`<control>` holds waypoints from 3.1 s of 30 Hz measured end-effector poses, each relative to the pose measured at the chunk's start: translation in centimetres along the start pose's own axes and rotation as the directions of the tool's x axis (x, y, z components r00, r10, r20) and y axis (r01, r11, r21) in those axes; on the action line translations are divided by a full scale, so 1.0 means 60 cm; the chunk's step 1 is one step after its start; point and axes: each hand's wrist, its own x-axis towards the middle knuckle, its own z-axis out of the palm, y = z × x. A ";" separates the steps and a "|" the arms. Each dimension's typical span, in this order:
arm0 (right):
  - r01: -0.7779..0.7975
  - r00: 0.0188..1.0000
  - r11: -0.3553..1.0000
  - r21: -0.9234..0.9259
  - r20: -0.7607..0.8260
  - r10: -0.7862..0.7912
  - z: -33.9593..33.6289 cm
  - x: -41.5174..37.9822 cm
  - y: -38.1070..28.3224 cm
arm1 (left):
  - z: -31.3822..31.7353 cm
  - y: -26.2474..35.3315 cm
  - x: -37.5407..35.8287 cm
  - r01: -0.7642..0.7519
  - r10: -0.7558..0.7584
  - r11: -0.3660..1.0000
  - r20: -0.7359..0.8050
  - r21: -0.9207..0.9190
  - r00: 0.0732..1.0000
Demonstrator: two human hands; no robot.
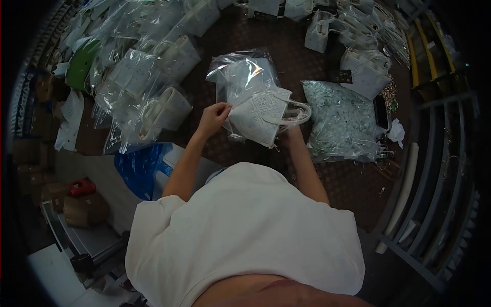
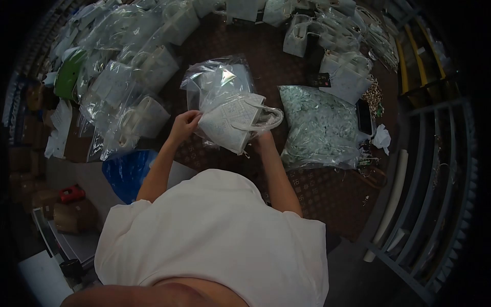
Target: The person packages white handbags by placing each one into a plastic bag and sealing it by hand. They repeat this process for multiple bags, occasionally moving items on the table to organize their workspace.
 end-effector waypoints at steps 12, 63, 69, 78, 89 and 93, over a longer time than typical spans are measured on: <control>0.166 0.986 0.983 0.079 -0.043 -0.163 -0.028 0.019 0.047 | 0.064 0.050 -0.075 0.132 -0.212 0.854 -0.106 -0.503 0.971; 0.148 0.988 -0.352 -0.924 0.121 0.098 0.064 -0.055 -0.061 | 0.026 0.091 -0.137 0.100 -0.125 0.987 0.203 0.126 0.971; 0.140 0.990 -0.304 -0.942 0.130 0.055 0.034 -0.080 -0.081 | 0.047 0.097 -0.121 -0.017 -0.002 0.977 0.090 0.215 0.996; 0.757 0.581 -0.366 -0.542 0.814 -0.004 0.139 -0.172 -0.067 | 0.054 0.082 -0.096 0.073 -0.080 0.980 0.031 0.187 0.996; 0.100 0.984 -0.053 -0.994 0.106 -0.143 0.062 -0.219 -0.158 | -0.005 0.104 -0.163 0.061 -0.085 0.923 0.046 0.380 0.995; -0.094 0.996 0.138 -0.986 -0.092 0.020 0.009 -0.228 -0.139 | -0.006 0.100 -0.172 0.215 -0.242 0.935 0.067 0.282 0.968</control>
